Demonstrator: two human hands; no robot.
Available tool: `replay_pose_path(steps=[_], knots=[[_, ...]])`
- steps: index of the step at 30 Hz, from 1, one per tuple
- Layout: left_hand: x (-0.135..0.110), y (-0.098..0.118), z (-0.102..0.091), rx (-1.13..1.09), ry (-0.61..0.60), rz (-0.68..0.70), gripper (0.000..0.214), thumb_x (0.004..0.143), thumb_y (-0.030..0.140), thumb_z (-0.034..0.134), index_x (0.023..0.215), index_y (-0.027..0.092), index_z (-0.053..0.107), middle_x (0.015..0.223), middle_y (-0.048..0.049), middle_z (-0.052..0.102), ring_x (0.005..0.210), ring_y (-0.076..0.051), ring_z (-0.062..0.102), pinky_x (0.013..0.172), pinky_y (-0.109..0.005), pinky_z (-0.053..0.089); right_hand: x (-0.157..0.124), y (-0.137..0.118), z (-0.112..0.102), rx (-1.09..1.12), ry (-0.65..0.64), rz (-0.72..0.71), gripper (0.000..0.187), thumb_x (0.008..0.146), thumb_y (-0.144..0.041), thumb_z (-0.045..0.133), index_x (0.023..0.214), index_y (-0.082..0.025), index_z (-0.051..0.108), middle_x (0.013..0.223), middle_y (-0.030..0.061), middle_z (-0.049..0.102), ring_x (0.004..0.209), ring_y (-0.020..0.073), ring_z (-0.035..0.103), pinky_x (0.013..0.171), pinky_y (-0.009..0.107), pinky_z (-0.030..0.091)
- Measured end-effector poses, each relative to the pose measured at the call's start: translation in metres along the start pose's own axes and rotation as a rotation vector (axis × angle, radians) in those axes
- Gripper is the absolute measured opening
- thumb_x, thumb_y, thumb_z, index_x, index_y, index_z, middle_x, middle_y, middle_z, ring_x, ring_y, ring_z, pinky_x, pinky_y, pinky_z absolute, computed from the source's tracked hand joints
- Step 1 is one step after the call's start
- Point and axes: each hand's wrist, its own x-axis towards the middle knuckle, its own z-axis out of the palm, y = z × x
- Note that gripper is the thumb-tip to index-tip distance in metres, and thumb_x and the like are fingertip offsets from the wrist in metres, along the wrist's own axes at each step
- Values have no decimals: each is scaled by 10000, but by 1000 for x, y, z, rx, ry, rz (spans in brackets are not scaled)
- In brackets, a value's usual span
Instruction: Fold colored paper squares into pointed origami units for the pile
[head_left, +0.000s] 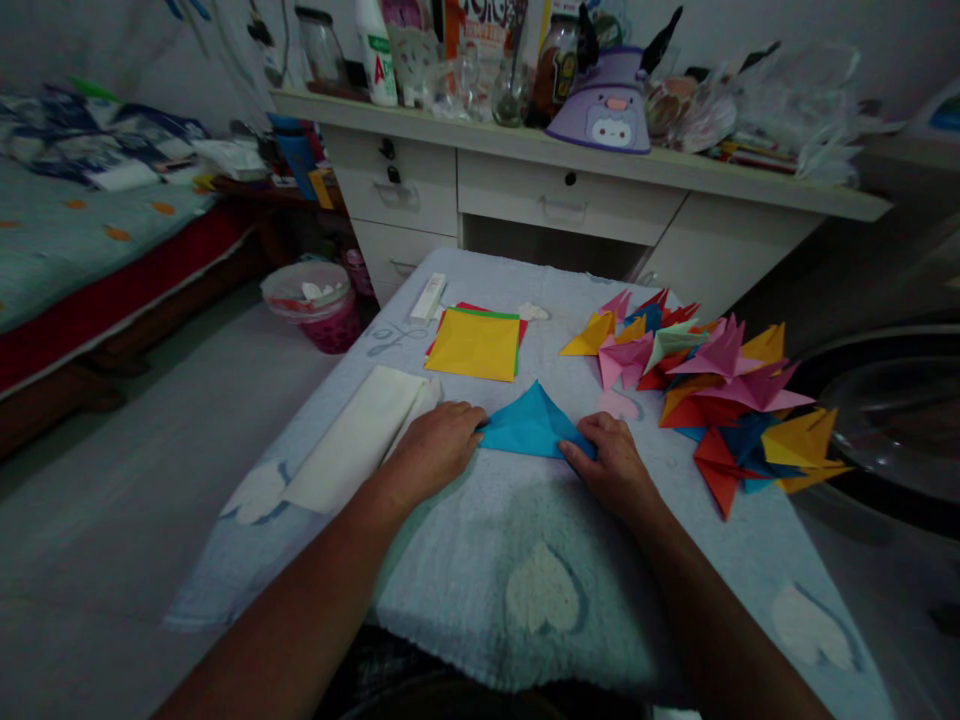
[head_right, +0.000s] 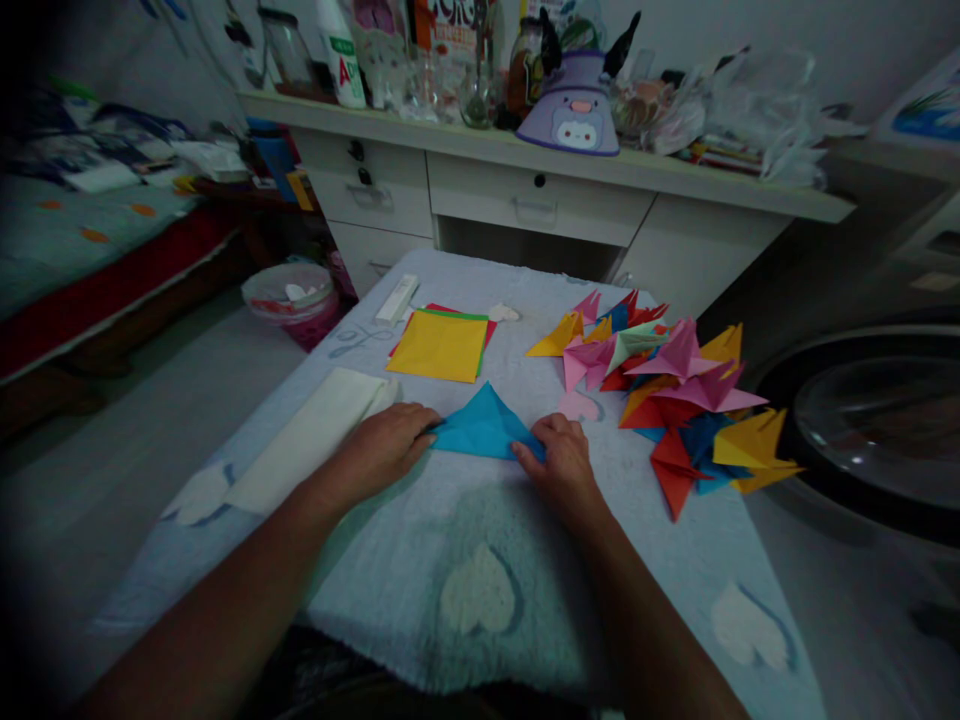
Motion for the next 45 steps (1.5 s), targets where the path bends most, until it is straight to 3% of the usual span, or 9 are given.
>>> replay_pose_path(steps=[7,11,15,17,21,24,29,41,45], knots=[[0,7,3,83,130,67,177,868,101,520,1009,183,590,1020,-62,604,967,-219,530,832,-336,444,-3,-1,6,-85,171,44,218,771,-301,695,927,-197,584,961,79,562,879,249,482,768,374,361],[0,17,13,194,94,217,207,933,137,462,935,217,654,907,-44,608,887,-218,525,767,-341,414,-6,-13,3,-148,187,-86,113,795,-164,635,895,-217,629,1021,87,578,925,258,451,758,377,321],[-2,28,21,236,61,267,251,976,233,443,1122,258,647,919,-37,618,876,-220,544,745,-347,397,-10,-27,2,-220,134,-258,233,809,-67,570,888,-253,686,958,62,610,899,236,444,803,416,291],[-4,32,22,253,41,269,268,989,262,425,1166,262,627,935,-35,619,881,-219,551,738,-342,394,-13,-33,2,-255,135,-293,265,818,-81,574,946,-275,699,1037,69,605,951,251,447,843,446,283],[-6,39,23,295,19,257,253,984,246,436,1168,239,609,988,-40,620,911,-222,552,743,-340,394,-15,-38,0,-298,236,-237,260,805,-111,599,973,-279,705,1190,88,558,1062,301,430,895,490,275],[-8,43,25,321,38,243,239,970,198,448,1158,216,593,1013,-44,620,920,-228,550,743,-347,401,-14,-36,-1,-242,323,-205,234,836,-122,567,1008,-222,690,1095,110,590,984,277,466,850,441,322],[-11,50,36,344,85,256,198,945,147,452,1074,174,601,964,-58,612,920,-232,544,734,-362,423,-12,-32,5,-125,180,-280,167,895,-141,497,929,-169,658,834,71,623,800,208,509,756,349,350],[-30,66,53,295,115,123,396,916,121,435,1306,138,505,1263,-140,566,1139,-286,504,928,-449,457,-7,-37,12,-278,121,-193,133,914,-267,555,850,-188,640,812,75,623,785,218,520,718,335,322],[-36,62,49,294,121,14,402,920,285,540,1297,146,534,1306,-125,570,1225,-335,470,973,-470,438,-5,-40,15,-273,95,-125,164,903,-327,579,866,-172,617,850,85,608,798,227,515,720,338,334]])
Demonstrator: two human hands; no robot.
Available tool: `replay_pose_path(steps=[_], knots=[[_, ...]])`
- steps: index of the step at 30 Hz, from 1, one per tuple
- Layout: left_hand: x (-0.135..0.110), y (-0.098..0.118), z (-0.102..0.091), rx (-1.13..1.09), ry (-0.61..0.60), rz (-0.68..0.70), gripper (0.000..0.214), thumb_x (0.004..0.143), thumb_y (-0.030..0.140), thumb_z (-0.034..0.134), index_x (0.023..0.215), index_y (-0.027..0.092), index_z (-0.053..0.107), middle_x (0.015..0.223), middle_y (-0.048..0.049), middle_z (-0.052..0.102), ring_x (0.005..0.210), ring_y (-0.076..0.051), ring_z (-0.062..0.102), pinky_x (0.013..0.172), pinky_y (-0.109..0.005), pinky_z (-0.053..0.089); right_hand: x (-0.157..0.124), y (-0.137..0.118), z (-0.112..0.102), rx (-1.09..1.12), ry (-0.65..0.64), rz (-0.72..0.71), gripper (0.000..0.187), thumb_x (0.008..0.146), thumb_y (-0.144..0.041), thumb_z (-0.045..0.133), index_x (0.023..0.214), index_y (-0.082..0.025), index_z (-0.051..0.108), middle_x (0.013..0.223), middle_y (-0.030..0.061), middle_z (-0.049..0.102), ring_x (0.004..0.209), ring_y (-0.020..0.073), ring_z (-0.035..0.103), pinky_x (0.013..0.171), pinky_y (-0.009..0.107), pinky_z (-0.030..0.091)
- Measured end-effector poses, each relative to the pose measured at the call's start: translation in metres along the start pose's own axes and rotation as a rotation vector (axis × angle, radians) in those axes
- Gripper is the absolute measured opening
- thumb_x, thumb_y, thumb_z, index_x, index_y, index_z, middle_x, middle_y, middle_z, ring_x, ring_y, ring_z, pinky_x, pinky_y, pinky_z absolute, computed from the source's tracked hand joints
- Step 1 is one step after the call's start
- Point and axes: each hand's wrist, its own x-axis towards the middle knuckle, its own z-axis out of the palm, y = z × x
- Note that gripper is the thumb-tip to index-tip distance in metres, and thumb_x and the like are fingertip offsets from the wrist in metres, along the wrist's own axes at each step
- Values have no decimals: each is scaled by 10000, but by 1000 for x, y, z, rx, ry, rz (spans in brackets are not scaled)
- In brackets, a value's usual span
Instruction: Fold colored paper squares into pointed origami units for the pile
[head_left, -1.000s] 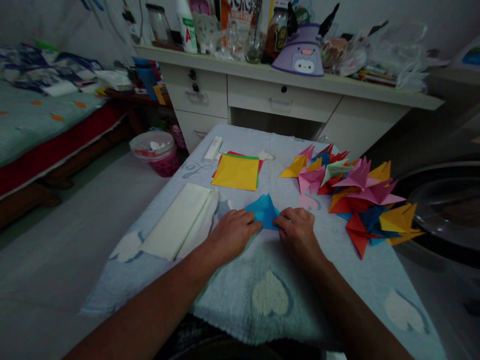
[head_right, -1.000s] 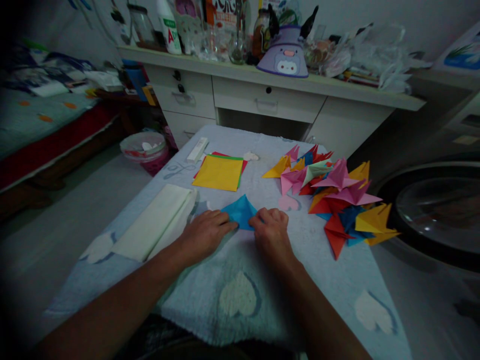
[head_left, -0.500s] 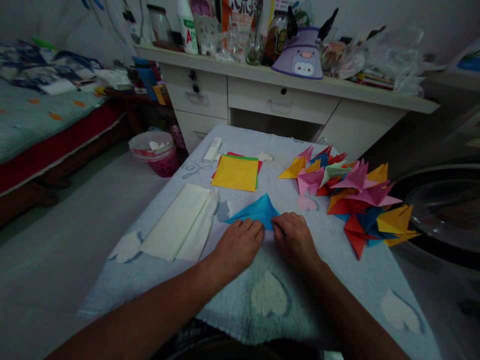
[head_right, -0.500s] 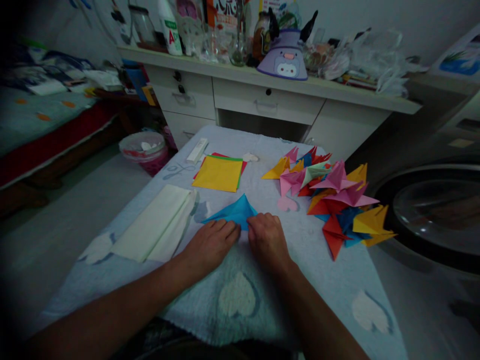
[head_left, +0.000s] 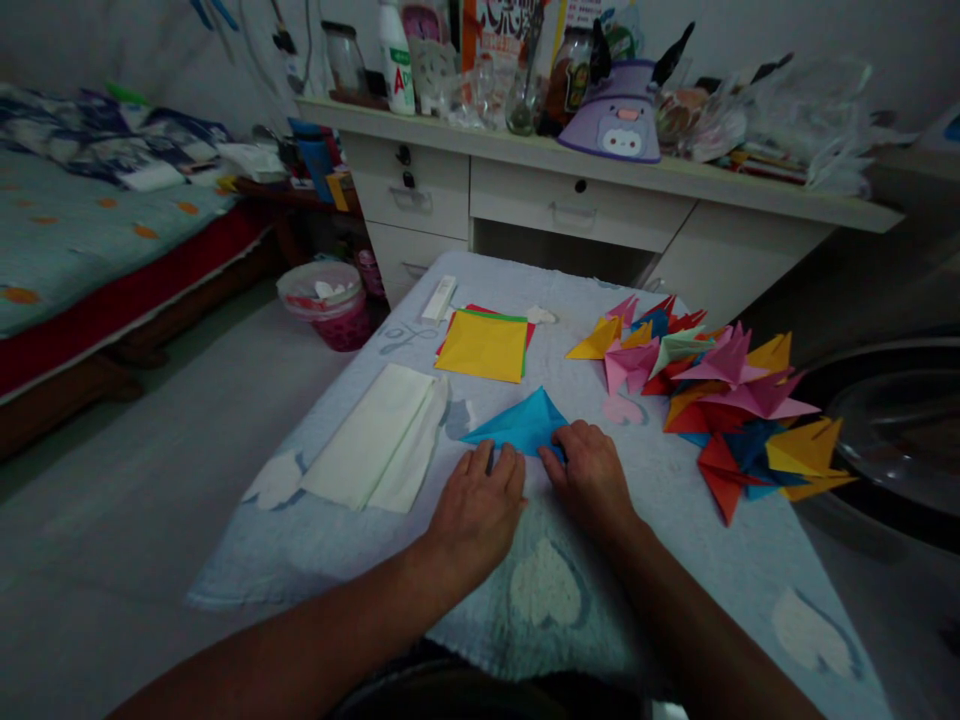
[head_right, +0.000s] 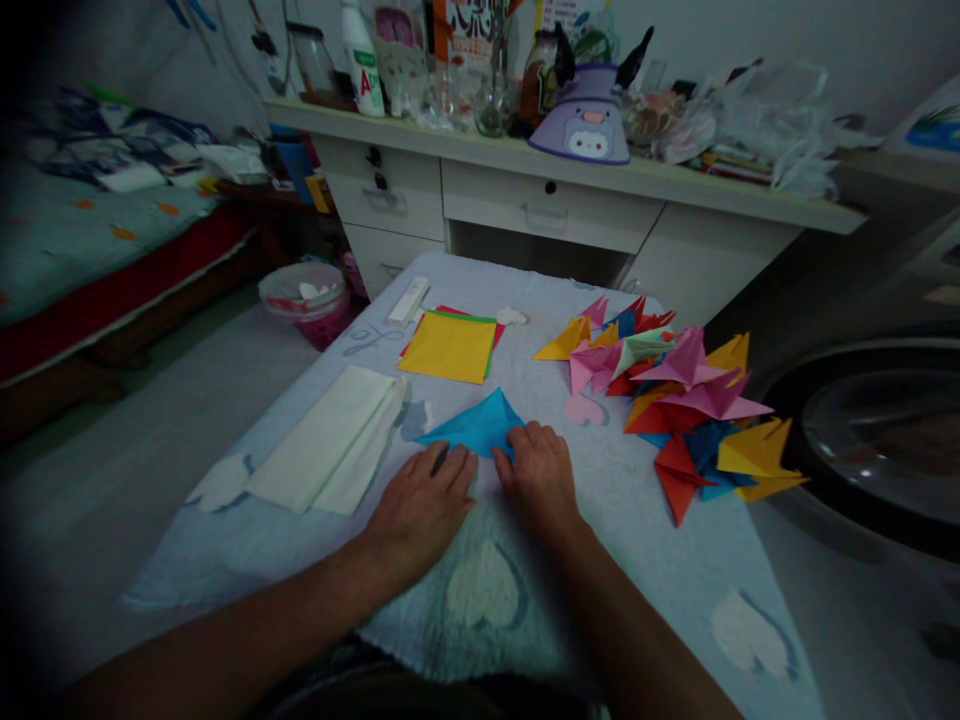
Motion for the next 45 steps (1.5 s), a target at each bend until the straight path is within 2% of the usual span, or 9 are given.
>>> replay_pose_path(steps=[4,15,18,22,28,32,37,40,45], knots=[[-8,-8,-8,8,3,-64,486,888,422,601,1284,143,558,1322,-146,568,1247,-360,458,978,-487,432,0,2,3,36,15,29,189,880,-352,602,923,-168,600,875,83,594,816,233,514,723,339,341],[-15,-13,-14,49,10,-116,530,867,470,612,1284,150,542,1305,-156,570,1206,-379,468,948,-499,407,1,4,4,85,48,69,227,854,-391,618,921,-180,565,859,76,579,789,225,519,713,339,357],[-9,-7,-21,43,22,-65,493,875,436,609,1262,136,548,1193,-150,609,1133,-352,500,920,-489,409,2,1,6,44,63,94,328,843,-498,616,896,-182,546,844,76,576,780,231,518,705,342,356],[6,0,-22,-19,57,81,403,880,371,622,1199,128,576,1147,-119,618,1097,-296,515,952,-452,389,3,-2,8,-2,98,115,412,842,-588,567,899,-182,525,843,87,578,785,244,520,703,350,355],[13,-1,-9,-47,35,109,382,877,407,626,1135,126,608,1071,-94,624,1012,-280,536,894,-445,407,-1,2,5,-7,91,186,573,840,-614,540,1126,-120,496,1010,152,584,923,302,542,748,388,372],[12,-2,-8,-39,31,107,368,877,417,625,1116,136,619,1052,-81,621,1004,-275,533,869,-440,414,-4,13,1,-33,74,243,753,803,-626,577,1321,-108,404,1136,193,557,1007,347,522,786,432,383],[11,-2,-9,-34,35,79,377,879,418,625,1133,139,614,1066,-71,627,1012,-269,528,859,-429,414,-6,37,1,-75,22,278,879,762,-612,608,1424,-117,312,1320,215,487,1166,391,462,937,525,356],[10,-2,-10,-32,34,83,368,886,412,615,1136,142,616,1078,-76,629,1008,-266,528,856,-427,412,-9,54,2,-50,-13,226,896,781,-566,589,1473,-118,238,1419,217,417,1294,386,383,1031,536,309],[10,-2,-11,-39,20,81,351,887,405,613,1124,145,625,1084,-84,631,1014,-273,528,862,-434,413,-12,77,1,1,-78,202,896,782,-461,598,1515,-151,184,1489,206,358,1371,377,327,1072,550,302]])
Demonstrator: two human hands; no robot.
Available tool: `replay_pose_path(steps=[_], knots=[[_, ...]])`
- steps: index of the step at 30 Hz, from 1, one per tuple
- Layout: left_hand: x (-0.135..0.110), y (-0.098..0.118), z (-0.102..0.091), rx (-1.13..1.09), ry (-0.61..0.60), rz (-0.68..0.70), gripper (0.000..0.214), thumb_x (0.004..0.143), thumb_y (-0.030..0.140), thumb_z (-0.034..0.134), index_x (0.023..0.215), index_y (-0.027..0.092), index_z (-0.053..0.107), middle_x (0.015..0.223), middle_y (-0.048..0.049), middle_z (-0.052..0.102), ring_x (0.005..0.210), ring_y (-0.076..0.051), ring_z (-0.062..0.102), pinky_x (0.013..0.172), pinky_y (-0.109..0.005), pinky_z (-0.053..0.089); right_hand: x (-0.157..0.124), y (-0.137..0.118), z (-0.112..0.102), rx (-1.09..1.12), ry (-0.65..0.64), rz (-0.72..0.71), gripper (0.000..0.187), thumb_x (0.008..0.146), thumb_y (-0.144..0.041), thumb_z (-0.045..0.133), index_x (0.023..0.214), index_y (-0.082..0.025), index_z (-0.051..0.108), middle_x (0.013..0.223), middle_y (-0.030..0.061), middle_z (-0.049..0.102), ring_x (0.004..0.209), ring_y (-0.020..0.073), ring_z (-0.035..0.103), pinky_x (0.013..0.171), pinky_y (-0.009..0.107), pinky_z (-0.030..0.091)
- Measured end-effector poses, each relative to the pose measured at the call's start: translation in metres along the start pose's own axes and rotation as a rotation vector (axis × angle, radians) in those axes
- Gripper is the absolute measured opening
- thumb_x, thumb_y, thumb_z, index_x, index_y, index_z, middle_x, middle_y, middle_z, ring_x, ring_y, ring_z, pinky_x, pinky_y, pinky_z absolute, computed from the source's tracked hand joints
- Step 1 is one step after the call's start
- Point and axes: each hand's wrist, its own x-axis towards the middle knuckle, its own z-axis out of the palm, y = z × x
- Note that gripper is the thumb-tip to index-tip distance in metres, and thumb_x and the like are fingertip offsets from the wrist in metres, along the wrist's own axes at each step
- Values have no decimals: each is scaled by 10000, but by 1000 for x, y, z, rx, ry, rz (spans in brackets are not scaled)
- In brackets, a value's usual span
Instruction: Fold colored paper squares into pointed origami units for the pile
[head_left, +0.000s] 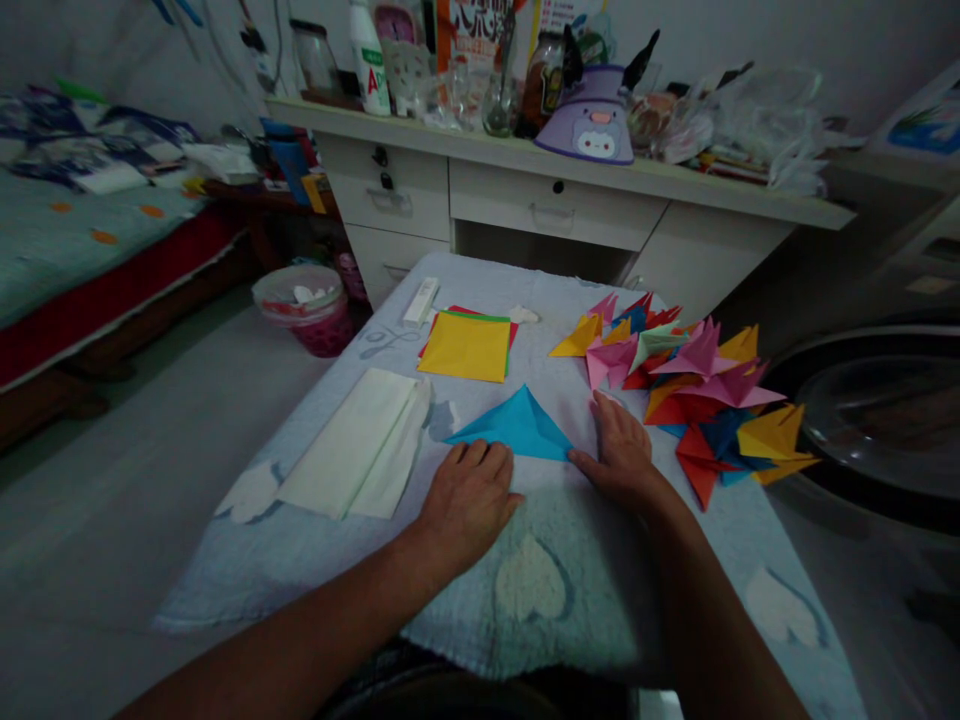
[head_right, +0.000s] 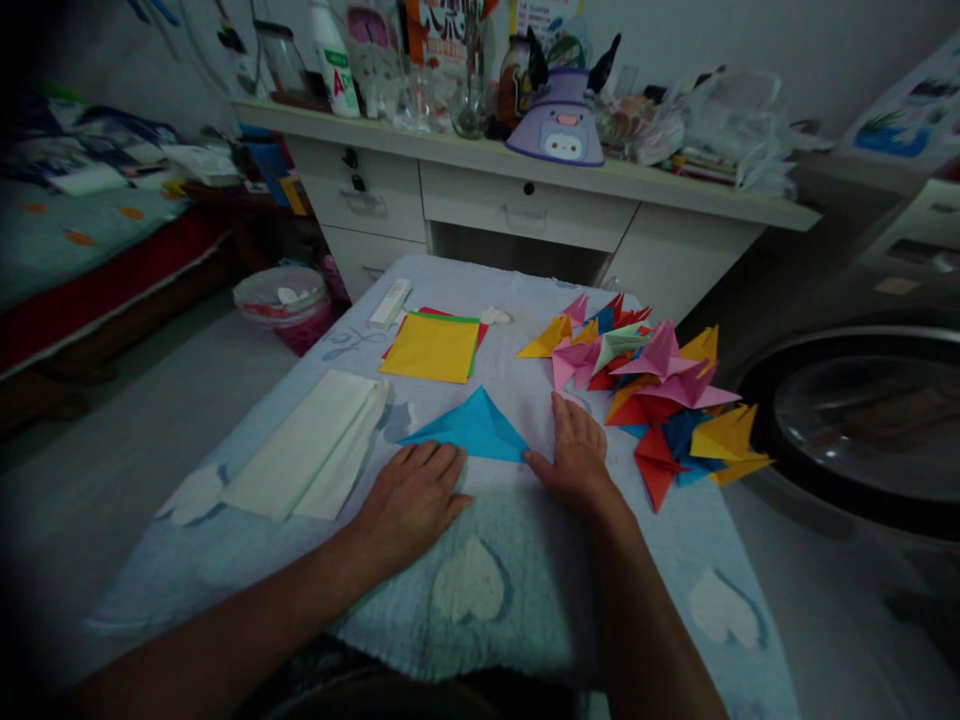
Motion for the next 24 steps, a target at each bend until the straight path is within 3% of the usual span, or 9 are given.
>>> replay_pose_path(steps=[8,13,16,20,22,24], knots=[[0,-5,-1,-42,-31,5,398,882,400,620,1187,147,592,1124,-87,627,1050,-287,528,871,-441,430,3,22,-12,85,-156,-143,835,823,-429,568,1525,-172,195,1543,194,290,1431,351,264,1100,549,310],[-2,-13,-3,-80,-46,34,428,877,355,621,1247,154,541,1147,-89,620,1083,-298,533,913,-458,440,2,13,-20,223,-90,-168,691,825,-379,581,1437,-151,356,1468,200,395,1383,344,338,1115,543,293],[-4,-19,-4,-123,24,39,491,861,239,617,1322,184,457,1254,-98,565,1141,-281,516,965,-434,434,2,-1,-21,409,-20,-232,551,866,-447,553,1342,-193,444,1351,158,503,1270,296,455,1049,482,389],[-5,-31,-9,-168,182,-97,627,814,192,627,1379,187,355,1341,-123,469,1232,-292,446,1039,-443,398,2,-13,-16,420,-52,-280,440,787,-459,673,1127,-194,583,1250,143,561,1199,319,486,1020,516,377],[-4,-38,-12,-185,172,-157,607,791,217,648,1344,180,400,1306,-125,479,1201,-303,456,1015,-454,418,3,-15,-14,405,-68,-278,239,793,-367,669,962,-202,631,1257,133,564,1202,321,480,1014,525,367],[-1,-45,-14,-183,106,-169,451,794,220,644,1224,175,515,1236,-117,520,1132,-300,490,967,-456,444,4,-15,-14,424,-59,-274,92,808,-293,638,834,-204,636,1255,122,573,1199,314,483,1008,524,365]])
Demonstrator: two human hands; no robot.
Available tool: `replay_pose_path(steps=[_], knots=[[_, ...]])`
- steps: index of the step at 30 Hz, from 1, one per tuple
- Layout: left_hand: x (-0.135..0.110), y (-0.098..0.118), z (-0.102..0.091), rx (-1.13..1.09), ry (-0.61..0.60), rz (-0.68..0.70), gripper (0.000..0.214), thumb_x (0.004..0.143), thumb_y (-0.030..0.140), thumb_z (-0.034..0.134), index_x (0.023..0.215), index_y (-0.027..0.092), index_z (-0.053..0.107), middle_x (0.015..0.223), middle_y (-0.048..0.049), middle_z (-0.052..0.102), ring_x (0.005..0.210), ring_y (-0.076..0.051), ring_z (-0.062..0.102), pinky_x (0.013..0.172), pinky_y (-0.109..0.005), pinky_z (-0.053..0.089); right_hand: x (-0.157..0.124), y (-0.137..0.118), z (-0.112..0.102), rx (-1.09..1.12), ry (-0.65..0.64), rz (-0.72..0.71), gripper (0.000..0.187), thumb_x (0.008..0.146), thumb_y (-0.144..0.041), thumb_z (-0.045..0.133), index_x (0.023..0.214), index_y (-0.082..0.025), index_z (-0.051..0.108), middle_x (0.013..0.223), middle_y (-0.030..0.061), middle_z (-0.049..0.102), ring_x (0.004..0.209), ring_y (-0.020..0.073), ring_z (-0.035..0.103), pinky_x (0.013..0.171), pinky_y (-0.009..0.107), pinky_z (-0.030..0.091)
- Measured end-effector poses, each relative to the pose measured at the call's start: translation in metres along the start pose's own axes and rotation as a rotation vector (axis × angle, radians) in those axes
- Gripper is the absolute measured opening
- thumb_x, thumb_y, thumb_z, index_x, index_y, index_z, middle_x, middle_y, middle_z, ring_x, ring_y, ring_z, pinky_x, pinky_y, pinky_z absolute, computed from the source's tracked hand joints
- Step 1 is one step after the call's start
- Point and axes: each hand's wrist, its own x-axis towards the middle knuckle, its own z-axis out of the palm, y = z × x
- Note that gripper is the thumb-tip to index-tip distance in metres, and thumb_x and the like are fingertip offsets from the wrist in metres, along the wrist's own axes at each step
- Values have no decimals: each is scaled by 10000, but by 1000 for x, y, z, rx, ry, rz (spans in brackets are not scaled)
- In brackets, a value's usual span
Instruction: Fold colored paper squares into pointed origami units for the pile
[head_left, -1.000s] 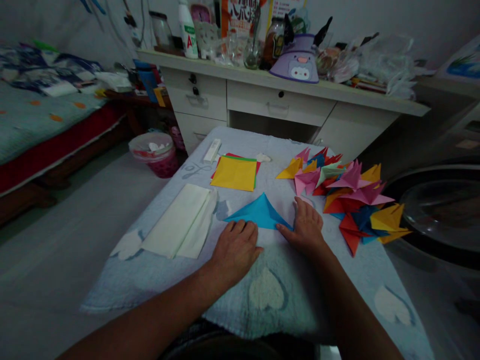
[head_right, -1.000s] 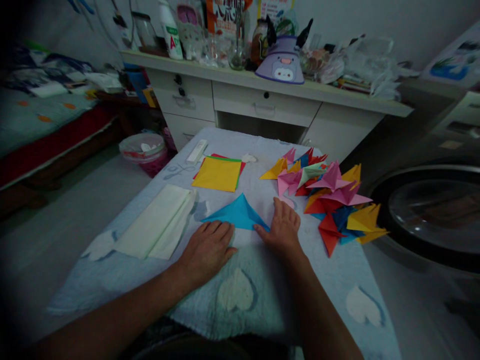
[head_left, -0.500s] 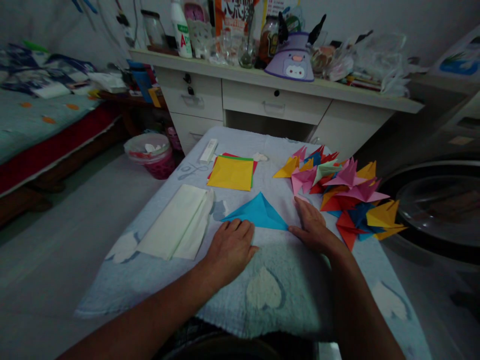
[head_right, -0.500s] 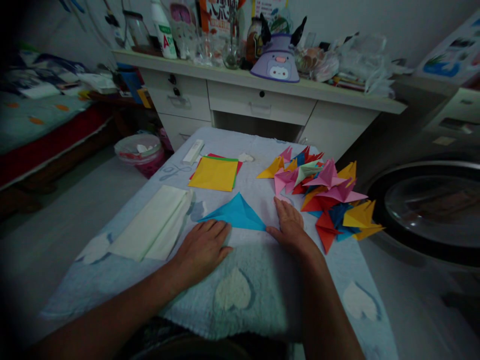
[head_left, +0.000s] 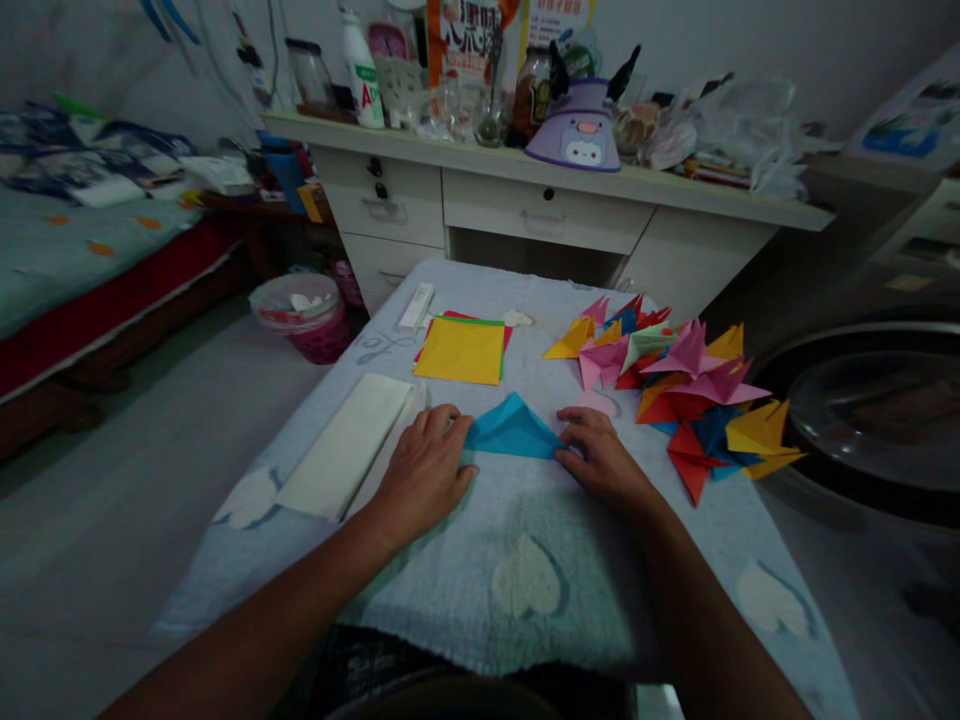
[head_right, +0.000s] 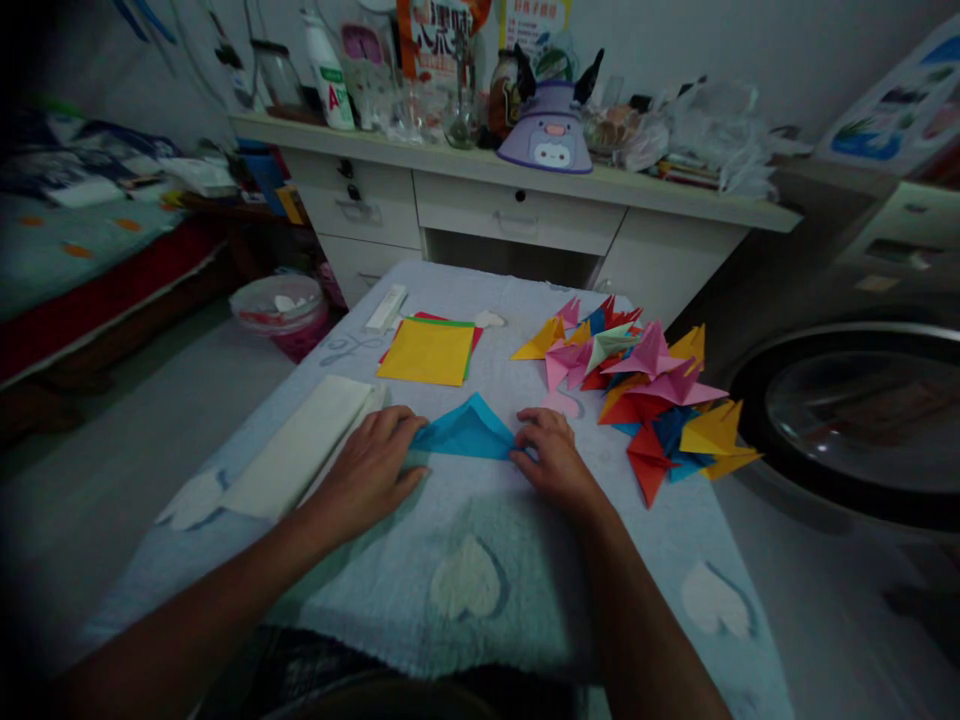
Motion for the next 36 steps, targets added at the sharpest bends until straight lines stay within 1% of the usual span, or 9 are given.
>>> replay_pose_path(steps=[5,10,14,17,20,24,26,29,36], knots=[[12,-9,-11,-127,-20,64,116,858,151,542,939,171,621,1027,-84,600,1001,-254,549,887,-421,462,-1,-6,-6,258,126,-32,85,844,-301,609,836,-217,622,1152,99,634,1111,265,555,970,462,408],[20,-2,-40,-475,156,104,93,907,208,516,907,189,607,954,-32,633,930,-185,595,841,-339,468,-4,-14,-11,598,331,96,146,846,-365,636,832,-224,602,853,17,643,823,178,595,763,306,461],[30,7,-57,-709,204,-23,109,885,265,571,961,195,605,825,5,629,733,-134,604,638,-243,457,-3,-19,-11,757,397,220,228,792,-423,684,779,-226,572,666,-32,543,601,124,487,572,239,389],[40,8,-53,-955,176,-115,270,869,297,593,1114,208,523,767,33,588,570,-96,554,509,-201,404,0,-21,-10,857,409,269,278,763,-443,701,890,-244,553,640,-52,515,546,112,439,512,220,332],[48,3,-37,-1082,115,-166,325,860,321,596,1142,223,466,745,48,567,540,-90,545,495,-190,399,2,-18,-7,905,364,312,334,774,-452,683,977,-254,507,601,-80,469,498,104,399,486,212,301],[51,-9,-3,-1130,21,-182,422,826,308,609,1193,233,414,834,32,573,612,-99,561,529,-193,401,3,-9,0,597,316,353,310,823,-438,606,1039,-244,497,631,-63,492,536,138,460,519,244,367],[49,-16,12,-1085,-26,-159,419,806,271,604,1187,228,435,827,34,557,660,-113,574,568,-204,411,3,-6,3,264,359,303,326,812,-400,613,1072,-220,535,817,27,596,748,208,568,672,335,459],[46,-22,24,-956,-55,-154,396,803,210,567,1188,228,474,856,24,570,687,-119,566,602,-218,411,4,-8,7,-106,422,168,335,829,-324,597,1139,-198,587,1128,136,574,1078,308,518,909,473,420],[45,-20,19,-772,-73,-158,270,817,211,528,1078,204,595,830,21,596,595,-108,468,570,-228,353,4,-23,19,-219,331,-69,221,884,-229,547,1020,-301,705,1186,70,555,1141,291,453,957,500,379]])
